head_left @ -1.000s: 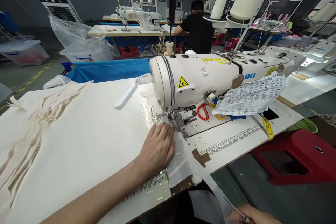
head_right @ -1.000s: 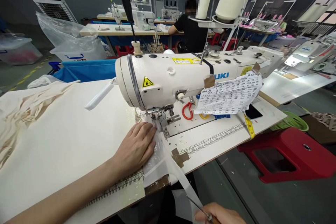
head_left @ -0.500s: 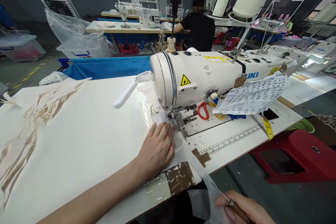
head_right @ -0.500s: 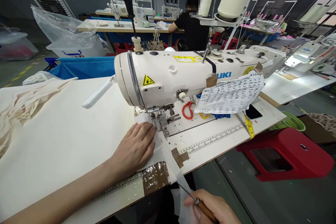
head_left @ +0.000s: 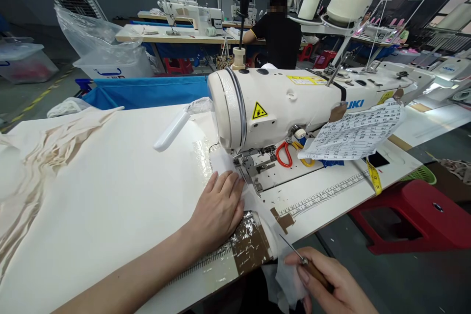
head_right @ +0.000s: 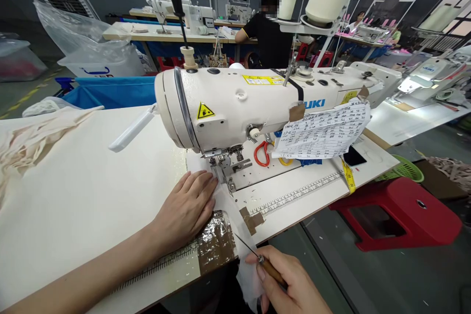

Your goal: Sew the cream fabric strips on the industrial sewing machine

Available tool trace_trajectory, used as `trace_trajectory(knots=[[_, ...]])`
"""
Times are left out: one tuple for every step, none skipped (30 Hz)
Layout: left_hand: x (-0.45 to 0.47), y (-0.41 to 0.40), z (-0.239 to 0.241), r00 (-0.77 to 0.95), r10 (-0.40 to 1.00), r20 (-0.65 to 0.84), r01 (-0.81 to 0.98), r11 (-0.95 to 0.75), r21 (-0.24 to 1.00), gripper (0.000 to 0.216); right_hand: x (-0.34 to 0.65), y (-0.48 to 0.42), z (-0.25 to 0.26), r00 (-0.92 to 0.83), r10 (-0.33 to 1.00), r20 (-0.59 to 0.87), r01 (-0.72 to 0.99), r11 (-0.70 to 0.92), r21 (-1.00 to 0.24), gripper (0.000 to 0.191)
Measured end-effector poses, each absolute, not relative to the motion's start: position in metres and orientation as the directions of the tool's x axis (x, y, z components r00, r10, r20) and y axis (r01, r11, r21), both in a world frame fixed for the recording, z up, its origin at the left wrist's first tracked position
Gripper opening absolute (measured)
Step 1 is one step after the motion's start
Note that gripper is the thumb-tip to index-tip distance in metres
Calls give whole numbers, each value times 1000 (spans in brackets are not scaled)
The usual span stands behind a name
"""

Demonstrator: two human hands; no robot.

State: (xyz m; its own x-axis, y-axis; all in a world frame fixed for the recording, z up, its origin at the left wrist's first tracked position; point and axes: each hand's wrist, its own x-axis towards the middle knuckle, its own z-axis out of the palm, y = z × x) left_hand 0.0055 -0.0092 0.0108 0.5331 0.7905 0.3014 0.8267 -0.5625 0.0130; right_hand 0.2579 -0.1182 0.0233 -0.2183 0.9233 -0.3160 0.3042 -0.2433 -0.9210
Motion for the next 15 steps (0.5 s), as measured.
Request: trace_trajectory(knots=[[6, -9, 11, 531, 790, 307, 826, -563, 20, 44, 256, -117, 24, -220, 925, -309, 300, -237, -924, 41], [6, -9, 11, 528, 790, 312, 826, -563, 28, 44, 255, -115, 24, -222, 926, -305, 298, -234, -926, 41], [6, -9, 11, 525, 790, 317, 826, -563, 35, 44, 254, -113, 24, -225, 927, -301, 296, -229, -927, 41], [7, -9, 11, 521, 790, 321, 827, -561, 39, 43, 253, -111, 24, -228, 928, -294, 298, -221, -929, 41], [7, -8, 11, 517, 792, 324, 829, -558, 40, 43, 252, -110, 24, -232, 931, -283, 305, -207, -930, 41], [7, -8, 11, 513, 794, 326, 832, -554, 39, 42, 251, -108, 23, -244, 930, -274, 314, -191, -930, 41], [7, -8, 11, 511, 796, 326, 834, -550, 37, 42, 250, -106, 22, -260, 928, -267, 323, -176, -930, 41], [8, -8, 11, 510, 796, 325, 835, -549, 32, 42, 250, -105, 20, -272, 927, -258, 329, -163, -930, 41], [8, -8, 11, 513, 796, 321, 835, -549, 26, 42, 249, -104, 19, -276, 928, -250, 334, -151, -930, 42], [8, -7, 12, 517, 796, 315, 835, -550, 19, 42, 249, -103, 17, -270, 932, -243, 335, -145, -931, 42], [8, -7, 13, 520, 797, 307, 835, -550, 11, 42, 248, -101, 16, -257, 937, -236, 335, -143, -931, 42], [9, -6, 14, 523, 800, 295, 837, -547, 1, 42, 246, -100, 15, -240, 943, -232, 332, -145, -932, 42], [9, -5, 16, 522, 805, 281, 841, -542, -8, 41, 244, -99, 14, -224, 945, -238, 324, -158, -933, 41], [9, -4, 18, 518, 814, 264, 846, -534, -14, 39, 242, -99, 15, -215, 942, -257, 305, -185, -934, 41], [9, -3, 19, 512, 823, 247, 851, -524, -17, 37, 239, -98, 15, -209, 936, -283, 273, -222, -936, 42]])
